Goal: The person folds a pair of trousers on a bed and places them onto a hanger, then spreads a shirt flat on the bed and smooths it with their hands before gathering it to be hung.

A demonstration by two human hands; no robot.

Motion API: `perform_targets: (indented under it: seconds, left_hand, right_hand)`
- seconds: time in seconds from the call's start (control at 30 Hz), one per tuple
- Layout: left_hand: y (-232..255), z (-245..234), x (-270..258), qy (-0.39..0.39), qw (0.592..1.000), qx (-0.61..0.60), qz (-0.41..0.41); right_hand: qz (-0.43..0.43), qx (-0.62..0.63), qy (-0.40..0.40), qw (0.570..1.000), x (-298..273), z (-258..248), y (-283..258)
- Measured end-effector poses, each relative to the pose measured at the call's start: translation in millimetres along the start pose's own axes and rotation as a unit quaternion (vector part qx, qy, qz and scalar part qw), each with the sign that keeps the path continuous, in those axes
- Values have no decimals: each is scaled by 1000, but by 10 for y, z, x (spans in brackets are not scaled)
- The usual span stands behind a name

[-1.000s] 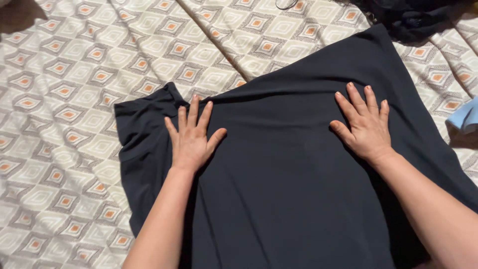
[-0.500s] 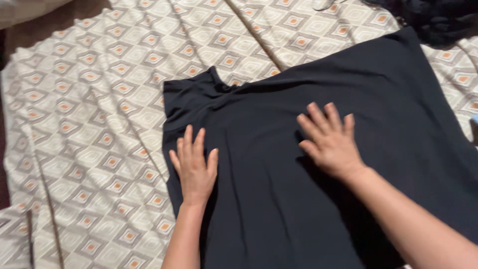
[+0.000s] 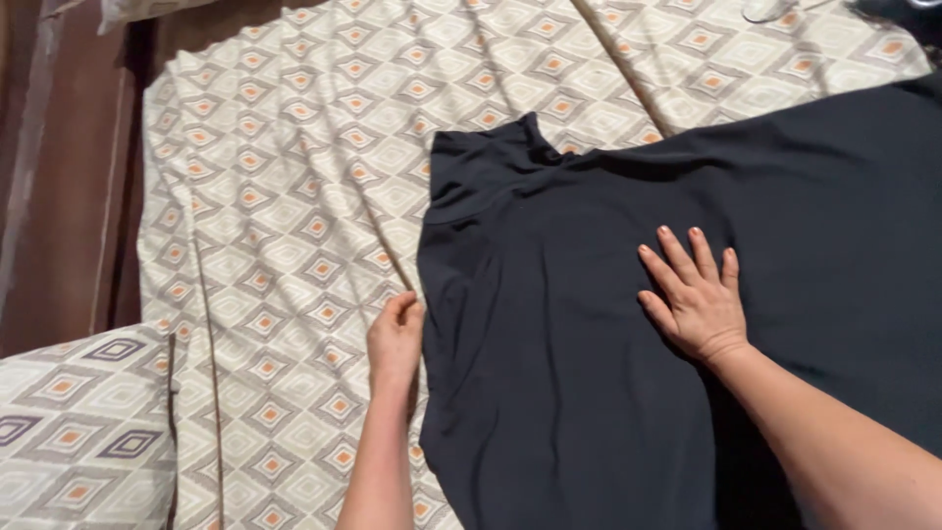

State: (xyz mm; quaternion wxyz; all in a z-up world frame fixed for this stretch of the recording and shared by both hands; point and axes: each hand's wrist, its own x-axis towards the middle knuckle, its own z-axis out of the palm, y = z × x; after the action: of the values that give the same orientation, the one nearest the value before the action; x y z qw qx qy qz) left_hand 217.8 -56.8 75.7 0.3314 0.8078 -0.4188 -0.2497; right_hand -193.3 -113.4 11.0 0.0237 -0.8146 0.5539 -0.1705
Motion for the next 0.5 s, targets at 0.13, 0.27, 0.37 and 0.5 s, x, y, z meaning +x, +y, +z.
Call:
perform_targets:
  seconds: [0.13,0.27,0.37,0.5]
  left_hand:
    - [246,-75,-35,-51,994,32,-88]
    - [298,-156,-46,-54,994,66,-62]
    - [323,-249,-88,-44,991,76,-98]
    - [372,-402,-169,9,987,121,-108]
  right_hand:
    - [7,2,-6,1000,-26,73,31]
    - [7,10,-8,1000,-35,143,58]
    - [8,8,-9,1000,-47,164,68]
    - [9,14,-5,1000,-54,169,73]
